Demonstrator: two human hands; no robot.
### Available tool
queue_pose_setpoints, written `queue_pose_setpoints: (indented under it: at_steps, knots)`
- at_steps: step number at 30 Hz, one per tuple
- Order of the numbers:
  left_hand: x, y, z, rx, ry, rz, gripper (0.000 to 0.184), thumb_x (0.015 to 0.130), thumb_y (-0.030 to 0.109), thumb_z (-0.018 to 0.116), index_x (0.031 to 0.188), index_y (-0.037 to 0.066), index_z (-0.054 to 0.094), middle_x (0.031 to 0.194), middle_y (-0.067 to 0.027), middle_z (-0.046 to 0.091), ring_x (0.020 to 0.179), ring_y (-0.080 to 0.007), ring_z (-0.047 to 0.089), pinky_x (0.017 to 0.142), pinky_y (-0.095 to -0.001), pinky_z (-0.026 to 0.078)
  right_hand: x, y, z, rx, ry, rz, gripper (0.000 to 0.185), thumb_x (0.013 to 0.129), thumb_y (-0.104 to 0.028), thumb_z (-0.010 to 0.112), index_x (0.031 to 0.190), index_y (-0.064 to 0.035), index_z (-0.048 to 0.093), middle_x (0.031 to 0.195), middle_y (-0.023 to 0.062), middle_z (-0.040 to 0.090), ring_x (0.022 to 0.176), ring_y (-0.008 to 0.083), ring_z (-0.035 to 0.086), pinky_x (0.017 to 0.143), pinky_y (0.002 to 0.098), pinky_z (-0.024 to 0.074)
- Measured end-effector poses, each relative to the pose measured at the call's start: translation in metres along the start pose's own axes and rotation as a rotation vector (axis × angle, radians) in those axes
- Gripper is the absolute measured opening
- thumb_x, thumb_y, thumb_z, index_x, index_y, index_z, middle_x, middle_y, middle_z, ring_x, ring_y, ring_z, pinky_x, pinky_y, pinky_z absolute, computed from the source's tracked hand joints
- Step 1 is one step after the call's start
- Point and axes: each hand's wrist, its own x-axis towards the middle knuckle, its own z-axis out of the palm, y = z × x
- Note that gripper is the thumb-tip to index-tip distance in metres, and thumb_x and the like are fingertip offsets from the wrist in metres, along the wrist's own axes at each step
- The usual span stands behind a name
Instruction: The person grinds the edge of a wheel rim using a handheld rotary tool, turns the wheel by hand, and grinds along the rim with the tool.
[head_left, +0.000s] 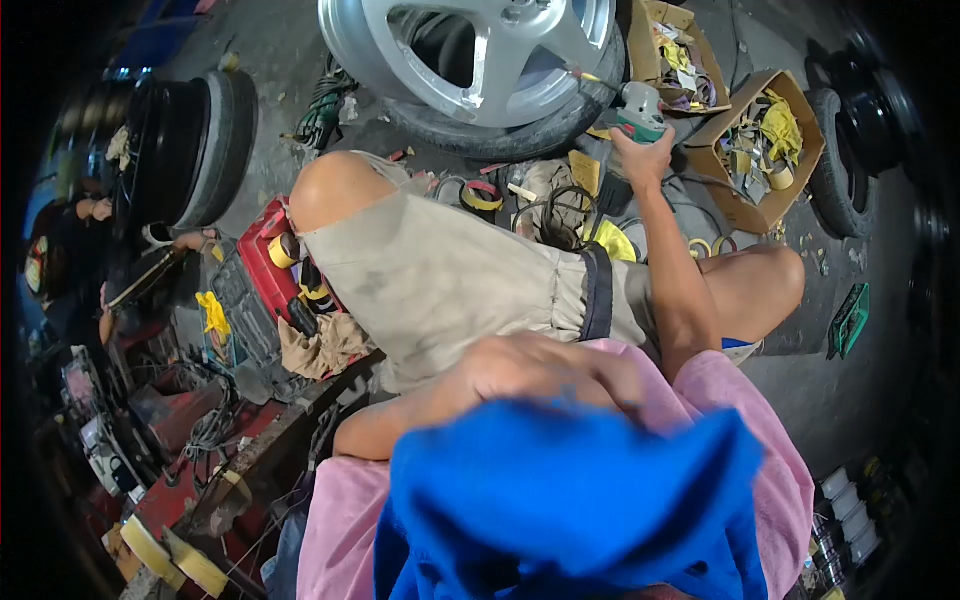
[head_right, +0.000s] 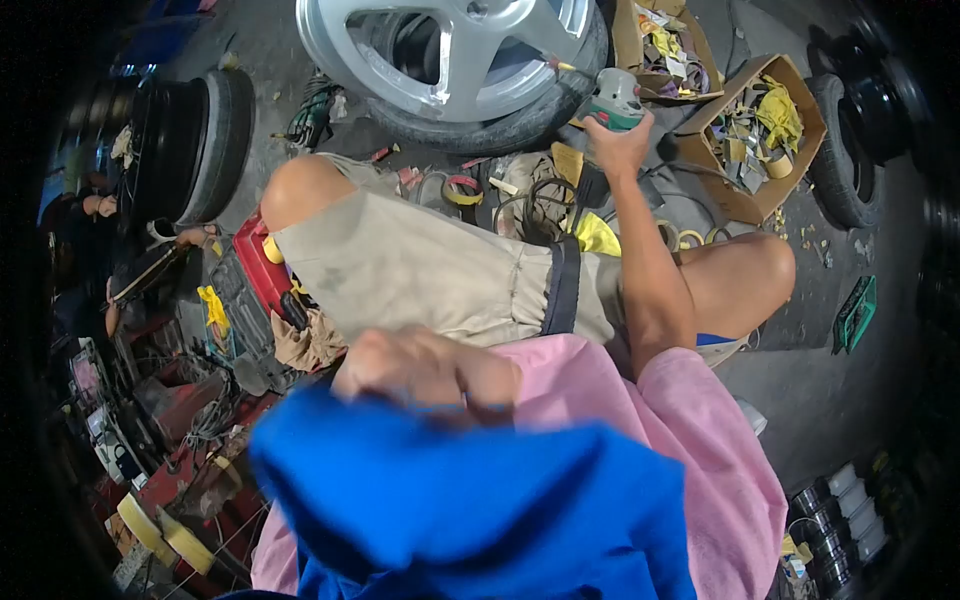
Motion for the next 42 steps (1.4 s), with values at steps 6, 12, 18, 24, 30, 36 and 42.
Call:
queue_pose_setpoints:
  at_steps: [6, 12, 18, 24, 30, 36, 42]
  knots:
    - [0.039, 0.006, 0.052, -0.343, -0.208, -0.028, 0.032, 0.095, 0.025, 0.072, 0.099, -0.006, 0.066, 0.089, -0.0150, 0.066, 0.079, -0.0267, 0.062, 0.068, -0.0344, 0.050, 0.011, 0.022, -0.005, 0.016, 0.001, 0.028, 0.085, 0.061, -0.036, 0.094, 0.120, 0.0049, 0.050, 0.108, 0.0243, 0.069, 0.100, 0.0383, 0.068, 0.089, 0.0447, 0.0520]
    - [0.040, -0.001, 0.055, -0.413, -0.139, 0.021, 0.032, 0.095, 0.026, 0.071, 0.099, -0.006, 0.066, 0.090, -0.0138, 0.065, 0.078, -0.0253, 0.062, 0.066, -0.0344, 0.049, 0.005, 0.019, 0.012, -0.079, -0.044, 0.056, 0.088, 0.062, -0.046, 0.091, 0.123, 0.0047, 0.053, 0.116, 0.0248, 0.067, 0.108, 0.0381, 0.066, 0.093, 0.0446, 0.0500]
    - [0.046, -0.006, 0.048, -0.396, -0.177, 0.033, 0.032, 0.095, 0.026, 0.071, 0.100, -0.005, 0.066, 0.091, -0.0126, 0.064, 0.077, -0.0239, 0.061, 0.064, -0.0344, 0.047, -0.003, 0.032, 0.009, 0.057, -0.142, 0.037, 0.086, 0.061, -0.039, 0.092, 0.124, 0.0051, 0.052, 0.115, 0.0241, 0.066, 0.105, 0.0354, 0.065, 0.093, 0.0423, 0.0498]
    - [0.045, -0.002, 0.062, -0.489, -0.100, 0.075, 0.024, 0.097, 0.020, 0.067, 0.090, -0.003, 0.064, 0.086, -0.0107, 0.063, 0.073, -0.0248, 0.059, 0.062, -0.0337, 0.045, 0.000, 0.024, 0.016, 0.049, -0.078, 0.137, 0.088, 0.060, -0.039, 0.091, 0.122, 0.0077, 0.051, 0.116, 0.0251, 0.065, 0.107, 0.0358, 0.066, 0.095, 0.0424, 0.0499]
    - [0.042, -0.001, 0.067, -0.534, 0.073, 0.139, 0.031, 0.102, 0.019, 0.059, 0.074, 0.007, 0.053, 0.068, -0.0055, 0.058, 0.058, -0.0173, 0.050, 0.056, -0.0291, 0.042, -0.008, 0.036, 0.023, 0.030, -0.095, 0.152, 0.093, 0.059, -0.042, 0.091, 0.126, 0.0082, 0.051, 0.118, 0.0255, 0.066, 0.109, 0.0356, 0.066, 0.097, 0.0422, 0.0500]
    - [0.039, 0.003, 0.063, -0.370, 0.226, 0.176, 0.034, 0.102, 0.020, 0.058, 0.070, 0.011, 0.051, 0.065, -0.0048, 0.057, 0.055, -0.0166, 0.048, 0.057, -0.0300, 0.042, -0.001, 0.045, 0.019, 0.051, -0.106, 0.162, 0.090, 0.061, -0.039, 0.091, 0.125, 0.0087, 0.051, 0.117, 0.0243, 0.065, 0.105, 0.0329, 0.066, 0.093, 0.0403, 0.0515]
    - [0.062, -0.025, -0.027, 0.766, -0.563, -0.270, 0.034, 0.093, 0.030, 0.069, 0.115, 0.004, 0.068, 0.103, -0.0154, 0.066, 0.101, -0.0333, 0.064, 0.091, -0.0418, 0.051, -0.024, 0.031, 0.024, 0.065, -0.177, 0.257, 0.093, 0.060, -0.039, 0.089, 0.128, 0.0100, 0.049, 0.118, 0.0255, 0.065, 0.107, 0.0345, 0.066, 0.095, 0.0407, 0.0513]
